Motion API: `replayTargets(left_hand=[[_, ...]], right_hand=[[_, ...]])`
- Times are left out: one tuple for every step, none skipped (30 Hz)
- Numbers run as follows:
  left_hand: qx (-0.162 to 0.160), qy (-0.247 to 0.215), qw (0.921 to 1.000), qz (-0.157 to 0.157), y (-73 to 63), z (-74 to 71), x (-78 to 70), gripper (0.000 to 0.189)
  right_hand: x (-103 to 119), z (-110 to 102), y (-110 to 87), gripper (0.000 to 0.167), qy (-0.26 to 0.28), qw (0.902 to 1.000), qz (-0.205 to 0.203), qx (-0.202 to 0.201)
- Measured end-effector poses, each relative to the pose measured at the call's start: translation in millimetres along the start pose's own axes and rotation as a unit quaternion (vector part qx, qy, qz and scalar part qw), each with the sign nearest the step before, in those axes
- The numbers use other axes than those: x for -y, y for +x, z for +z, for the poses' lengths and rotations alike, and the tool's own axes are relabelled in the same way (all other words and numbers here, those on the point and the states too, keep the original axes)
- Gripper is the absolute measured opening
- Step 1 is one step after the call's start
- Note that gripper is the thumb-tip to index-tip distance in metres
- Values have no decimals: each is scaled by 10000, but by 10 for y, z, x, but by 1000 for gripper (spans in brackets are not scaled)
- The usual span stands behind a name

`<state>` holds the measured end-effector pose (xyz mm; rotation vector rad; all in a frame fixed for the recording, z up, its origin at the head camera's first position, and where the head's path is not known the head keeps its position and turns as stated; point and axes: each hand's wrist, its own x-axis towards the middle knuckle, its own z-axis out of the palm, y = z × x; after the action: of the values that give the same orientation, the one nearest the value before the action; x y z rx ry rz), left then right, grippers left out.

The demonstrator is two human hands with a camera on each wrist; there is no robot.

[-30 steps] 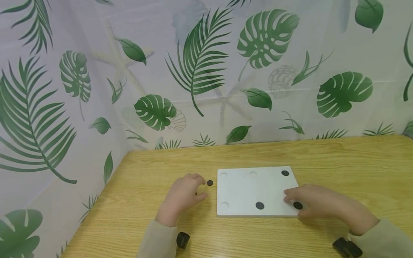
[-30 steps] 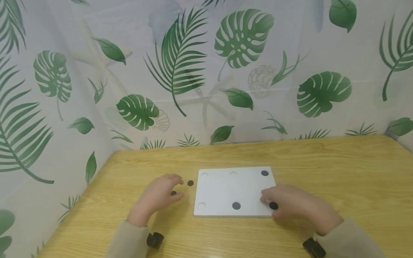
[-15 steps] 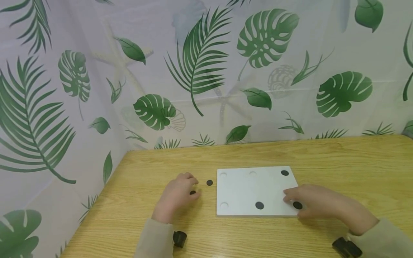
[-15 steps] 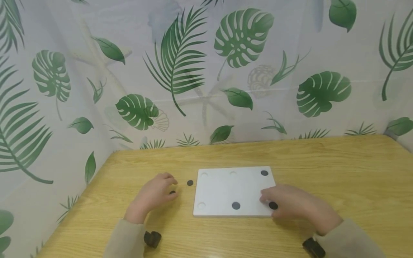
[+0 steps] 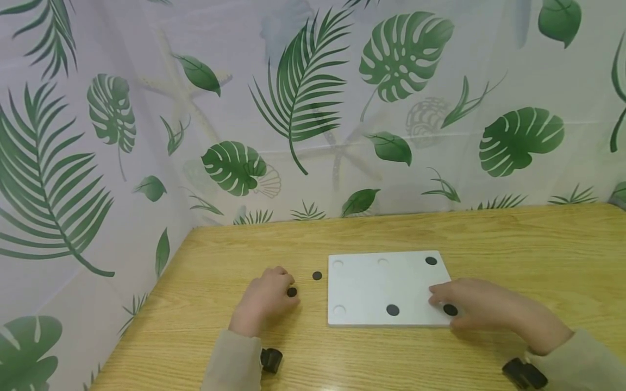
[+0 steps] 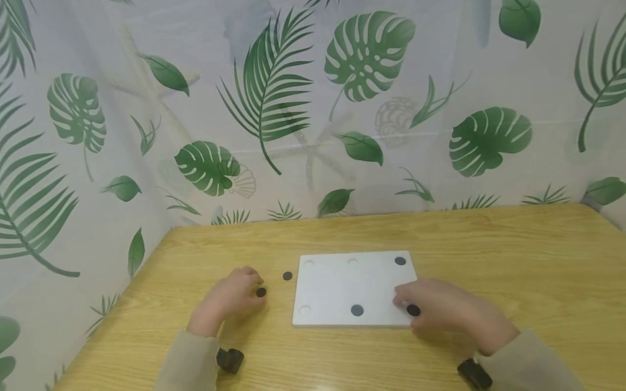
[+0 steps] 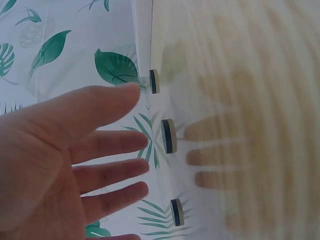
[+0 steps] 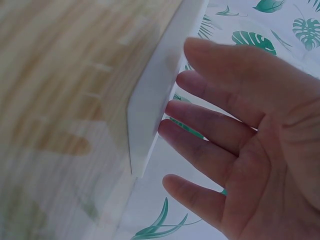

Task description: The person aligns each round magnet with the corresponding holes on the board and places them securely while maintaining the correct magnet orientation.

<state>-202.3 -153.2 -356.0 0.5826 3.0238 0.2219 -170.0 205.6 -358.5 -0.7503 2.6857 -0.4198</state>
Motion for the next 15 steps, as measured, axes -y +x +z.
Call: replayTargets(left_hand=[[66, -18, 10000, -68, -2, 4, -2, 34], [126, -46, 9998, -133, -3, 7, -3, 35], [170, -76, 9997, -178, -5, 8, -6, 36], [207, -100, 9995, -208, -6, 8, -7, 37], [227, -117, 9994, -231, -9, 7, -10, 36], [245, -149, 9993, -250, -14, 5, -14, 36], [256, -162, 9992, -250, -17, 3, -15, 35], [267, -178, 9992, -252, -21, 1, -17, 35], [278, -200, 9991, -255, -26, -1, -18, 34], [297, -235, 9989, -273, -31, -3, -20, 33], [310, -256, 9988, -288, -35, -3, -20, 33], [329, -285, 9986, -305, -37, -3, -20, 33], [348, -294, 9985, -310, -37, -2, -20, 33], [369, -304, 9983, -321, -38, -2, -20, 32], [386, -314, 9982, -321, -39, -5, -22, 31]], right_hand=[[2, 0, 0, 44, 18, 10000, 8, 12], [8, 1, 0, 43, 55, 10000, 47, 18], [9, 2, 0, 43, 82, 9999, 53, 33], [14, 1, -1, 43, 105, 9999, 79, 34], [11, 1, -4, 43, 92, 9999, 47, 24], [11, 0, -6, 43, 98, 9999, 38, 15], [12, -3, -8, 43, 98, 9999, 27, 9], [8, -4, -11, 43, 89, 10000, -13, -8], [4, -5, -14, 43, 81, 10000, -47, -19], [5, -8, -17, 43, 65, 9999, -65, -42], [5, -9, -19, 43, 67, 9999, -70, -52], [4, -9, -20, 42, 68, 9999, -87, -57], [3, -9, -21, 42, 67, 9999, -87, -62], [4, -7, -24, 42, 51, 9999, -123, -75], [7, -8, -24, 42, 60, 9999, -102, -79]])
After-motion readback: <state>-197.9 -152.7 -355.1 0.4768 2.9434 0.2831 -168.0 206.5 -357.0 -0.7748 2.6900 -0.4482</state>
